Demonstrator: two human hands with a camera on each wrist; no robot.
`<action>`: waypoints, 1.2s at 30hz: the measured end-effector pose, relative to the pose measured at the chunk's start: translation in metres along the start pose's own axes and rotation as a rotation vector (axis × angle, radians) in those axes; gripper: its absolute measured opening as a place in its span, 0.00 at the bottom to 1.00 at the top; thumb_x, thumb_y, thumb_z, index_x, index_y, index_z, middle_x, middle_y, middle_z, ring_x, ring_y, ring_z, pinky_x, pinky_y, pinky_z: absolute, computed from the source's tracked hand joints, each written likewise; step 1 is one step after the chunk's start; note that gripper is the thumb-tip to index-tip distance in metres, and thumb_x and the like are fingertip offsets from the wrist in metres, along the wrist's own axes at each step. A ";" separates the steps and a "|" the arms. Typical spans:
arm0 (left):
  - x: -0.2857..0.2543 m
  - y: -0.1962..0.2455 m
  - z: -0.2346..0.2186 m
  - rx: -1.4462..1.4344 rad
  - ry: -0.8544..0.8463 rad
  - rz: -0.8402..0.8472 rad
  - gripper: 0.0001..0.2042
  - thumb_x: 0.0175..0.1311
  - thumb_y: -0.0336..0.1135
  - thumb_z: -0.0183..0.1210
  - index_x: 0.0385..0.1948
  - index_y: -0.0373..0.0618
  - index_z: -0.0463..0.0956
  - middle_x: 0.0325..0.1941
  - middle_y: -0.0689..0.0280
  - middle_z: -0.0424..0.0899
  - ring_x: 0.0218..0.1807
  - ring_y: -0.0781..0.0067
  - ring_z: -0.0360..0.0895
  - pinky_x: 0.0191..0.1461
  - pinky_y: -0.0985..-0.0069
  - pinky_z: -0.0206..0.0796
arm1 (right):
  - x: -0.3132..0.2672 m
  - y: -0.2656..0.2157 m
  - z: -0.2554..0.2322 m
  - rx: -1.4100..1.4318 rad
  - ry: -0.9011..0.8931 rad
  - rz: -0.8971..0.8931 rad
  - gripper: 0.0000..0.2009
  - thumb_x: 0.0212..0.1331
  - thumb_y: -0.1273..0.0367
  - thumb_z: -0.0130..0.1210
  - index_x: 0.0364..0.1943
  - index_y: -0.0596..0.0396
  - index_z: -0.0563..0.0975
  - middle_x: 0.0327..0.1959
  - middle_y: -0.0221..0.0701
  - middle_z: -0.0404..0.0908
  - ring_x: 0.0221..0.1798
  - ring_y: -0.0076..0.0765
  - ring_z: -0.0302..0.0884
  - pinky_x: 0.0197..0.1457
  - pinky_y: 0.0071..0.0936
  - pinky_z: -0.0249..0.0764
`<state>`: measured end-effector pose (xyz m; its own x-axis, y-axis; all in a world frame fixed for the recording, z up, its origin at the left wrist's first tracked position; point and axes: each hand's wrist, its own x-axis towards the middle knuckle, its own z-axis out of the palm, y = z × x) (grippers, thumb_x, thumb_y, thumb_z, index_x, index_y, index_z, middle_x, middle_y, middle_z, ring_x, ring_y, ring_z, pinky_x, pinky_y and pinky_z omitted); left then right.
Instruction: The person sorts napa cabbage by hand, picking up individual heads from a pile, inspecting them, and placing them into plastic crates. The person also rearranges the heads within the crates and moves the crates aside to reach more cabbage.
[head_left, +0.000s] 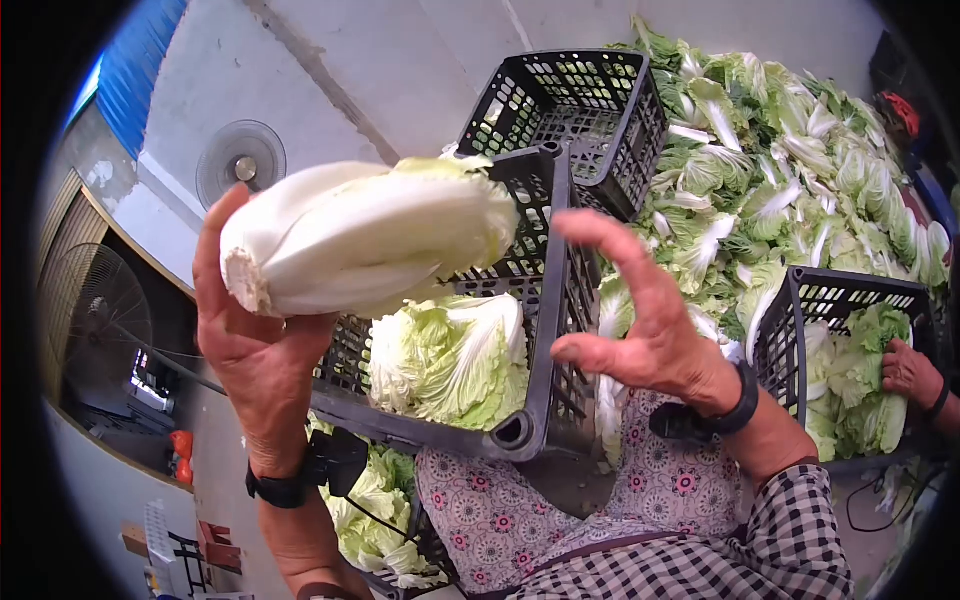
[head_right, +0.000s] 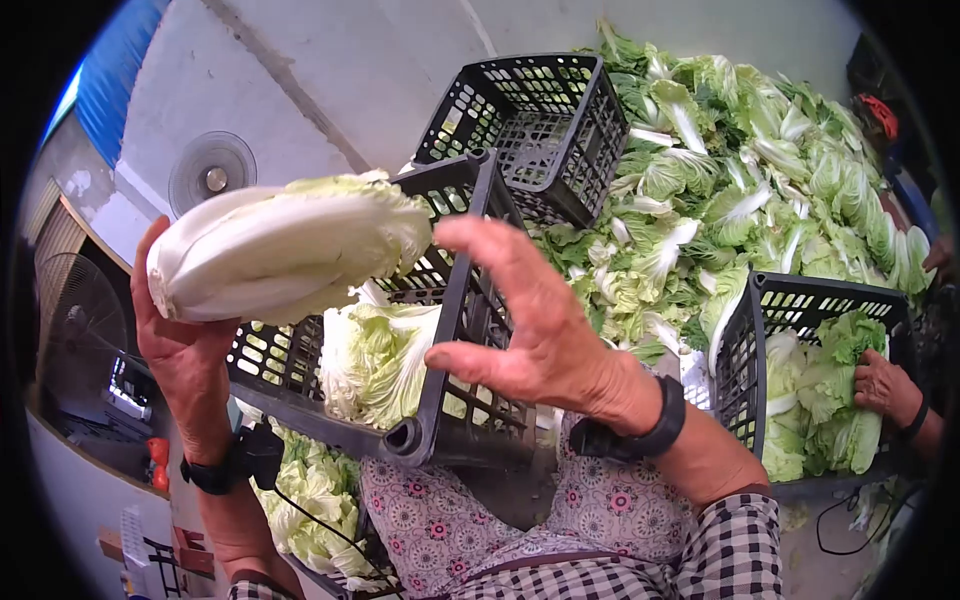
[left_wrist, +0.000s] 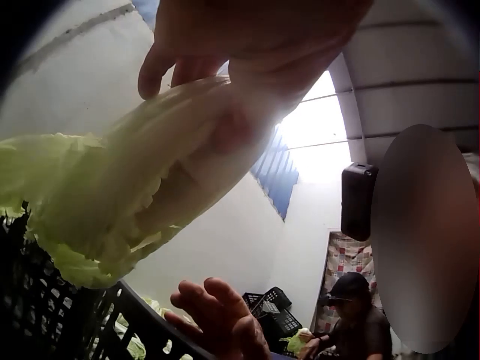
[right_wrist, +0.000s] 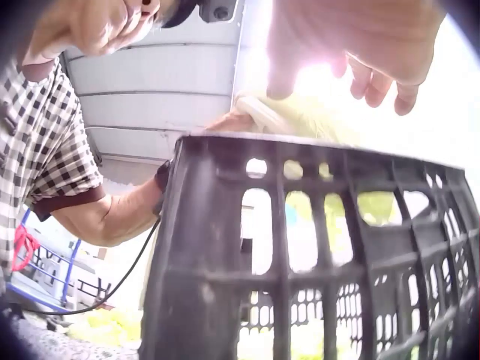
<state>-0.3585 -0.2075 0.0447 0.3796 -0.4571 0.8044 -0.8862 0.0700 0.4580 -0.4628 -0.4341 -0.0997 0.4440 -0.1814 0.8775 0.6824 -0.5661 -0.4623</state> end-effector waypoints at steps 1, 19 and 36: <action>0.002 0.006 0.002 0.058 0.026 0.050 0.45 0.36 0.19 0.70 0.64 0.41 0.58 0.57 0.61 0.73 0.58 0.67 0.72 0.65 0.68 0.65 | 0.009 -0.005 -0.008 -0.111 0.014 -0.078 0.42 0.44 0.51 0.66 0.63 0.54 0.60 0.62 0.44 0.62 0.66 0.48 0.59 0.71 0.48 0.52; -0.031 0.030 0.054 -0.656 -0.302 -0.239 0.47 0.46 0.44 0.70 0.66 0.38 0.52 0.64 0.55 0.67 0.64 0.63 0.65 0.68 0.65 0.55 | 0.002 -0.069 -0.046 -0.043 -0.058 0.245 0.35 0.38 0.72 0.71 0.57 0.57 0.70 0.51 0.35 0.77 0.53 0.33 0.75 0.59 0.28 0.72; -0.113 -0.066 -0.029 0.365 -0.347 -0.314 0.20 0.71 0.47 0.44 0.40 0.38 0.77 0.18 0.69 0.72 0.22 0.80 0.66 0.27 0.80 0.55 | -0.087 -0.044 -0.187 0.266 0.583 0.659 0.22 0.55 0.72 0.60 0.53 0.64 0.68 0.45 0.38 0.78 0.42 0.31 0.81 0.45 0.27 0.80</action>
<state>-0.3356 -0.1343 -0.0653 0.5842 -0.6742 0.4519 -0.8027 -0.3974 0.4448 -0.6398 -0.5435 -0.1321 0.4765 -0.8197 0.3179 0.5383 -0.0138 -0.8426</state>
